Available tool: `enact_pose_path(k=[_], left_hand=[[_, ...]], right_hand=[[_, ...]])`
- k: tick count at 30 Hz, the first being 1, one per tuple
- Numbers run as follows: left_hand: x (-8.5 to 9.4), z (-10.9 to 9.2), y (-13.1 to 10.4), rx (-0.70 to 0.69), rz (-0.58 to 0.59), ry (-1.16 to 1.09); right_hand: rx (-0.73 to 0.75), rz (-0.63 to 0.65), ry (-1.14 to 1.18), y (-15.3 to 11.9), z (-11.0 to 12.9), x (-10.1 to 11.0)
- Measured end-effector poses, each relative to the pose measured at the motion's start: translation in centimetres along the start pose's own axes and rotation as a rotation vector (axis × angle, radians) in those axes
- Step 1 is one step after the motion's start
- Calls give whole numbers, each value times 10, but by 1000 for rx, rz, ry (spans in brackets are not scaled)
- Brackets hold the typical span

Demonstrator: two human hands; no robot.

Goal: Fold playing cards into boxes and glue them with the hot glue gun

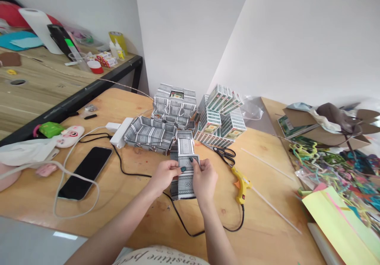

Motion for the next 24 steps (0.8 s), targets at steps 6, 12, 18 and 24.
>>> enact_pose_path(k=[6,12,18,24], left_hand=[[13,-18,-2,-111,-91,-20],[-2,-28,-6,-68,68,-187],[-10,-15,-4,7,125,-364],[-2,-18,2,-115,120,-65]], right_hand=[[-68,102,327,-6,-13,-9],[-220,186,663,15,-57,-13],[-482,488,881,10,-81,-39],[-509,237,797,18,-96,-10]])
Point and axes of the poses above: each hand's wrist, its own y-axis towards the middle knuckle, its own x-axis out of the back of the hand, z = x × y, the point moved 10 cm from there along y, towards the middle knuckle, and after that the axes turned 3 degrees about -x, right-handed, at the moved point
